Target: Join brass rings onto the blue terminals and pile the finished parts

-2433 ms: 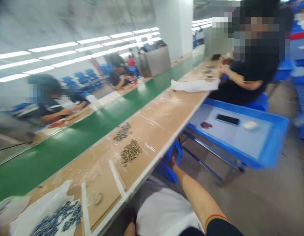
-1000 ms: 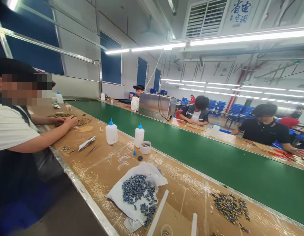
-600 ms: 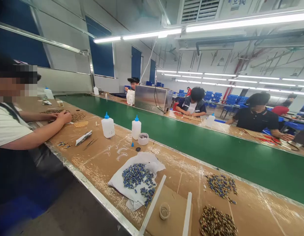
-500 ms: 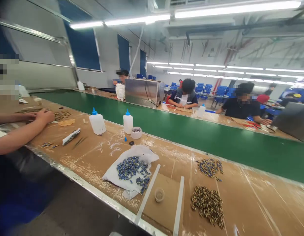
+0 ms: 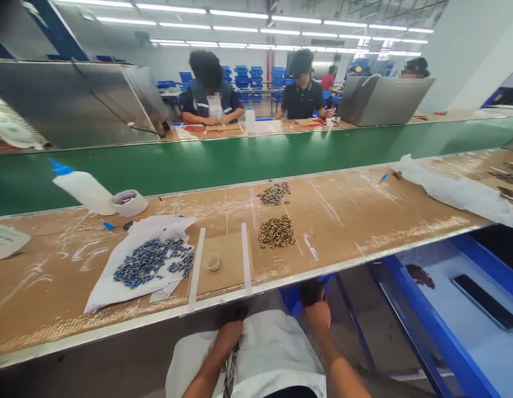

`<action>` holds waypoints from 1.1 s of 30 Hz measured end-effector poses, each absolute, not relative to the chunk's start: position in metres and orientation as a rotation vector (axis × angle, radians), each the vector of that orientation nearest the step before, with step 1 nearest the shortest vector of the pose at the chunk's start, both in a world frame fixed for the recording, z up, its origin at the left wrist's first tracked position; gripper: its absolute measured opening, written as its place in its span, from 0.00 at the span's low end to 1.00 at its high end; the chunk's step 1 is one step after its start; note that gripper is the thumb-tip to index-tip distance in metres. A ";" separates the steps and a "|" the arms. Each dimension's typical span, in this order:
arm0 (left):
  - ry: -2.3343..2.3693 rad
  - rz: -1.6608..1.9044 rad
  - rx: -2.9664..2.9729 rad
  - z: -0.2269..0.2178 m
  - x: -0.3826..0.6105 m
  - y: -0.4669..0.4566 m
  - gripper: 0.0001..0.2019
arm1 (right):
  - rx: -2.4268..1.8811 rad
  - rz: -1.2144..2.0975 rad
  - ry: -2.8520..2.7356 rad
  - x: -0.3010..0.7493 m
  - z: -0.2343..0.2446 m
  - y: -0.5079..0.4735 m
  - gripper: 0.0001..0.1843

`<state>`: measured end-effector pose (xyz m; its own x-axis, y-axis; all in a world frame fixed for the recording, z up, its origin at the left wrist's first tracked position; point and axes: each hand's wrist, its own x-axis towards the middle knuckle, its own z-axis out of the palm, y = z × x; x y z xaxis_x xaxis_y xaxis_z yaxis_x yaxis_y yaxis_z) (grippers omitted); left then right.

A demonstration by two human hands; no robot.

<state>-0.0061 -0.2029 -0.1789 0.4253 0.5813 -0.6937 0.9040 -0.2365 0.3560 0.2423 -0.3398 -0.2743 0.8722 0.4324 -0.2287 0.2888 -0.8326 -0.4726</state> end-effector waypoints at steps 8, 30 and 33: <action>1.196 -0.588 1.995 -0.189 -0.005 -0.198 0.14 | -2.542 0.387 -0.521 0.230 -0.305 -0.357 0.45; 1.204 -0.640 1.987 -0.183 -0.004 -0.200 0.14 | -2.491 0.400 -0.457 0.216 -0.319 -0.364 0.41; 1.207 -0.630 1.977 -0.182 -0.003 -0.200 0.15 | -2.488 0.398 -0.459 0.214 -0.317 -0.364 0.41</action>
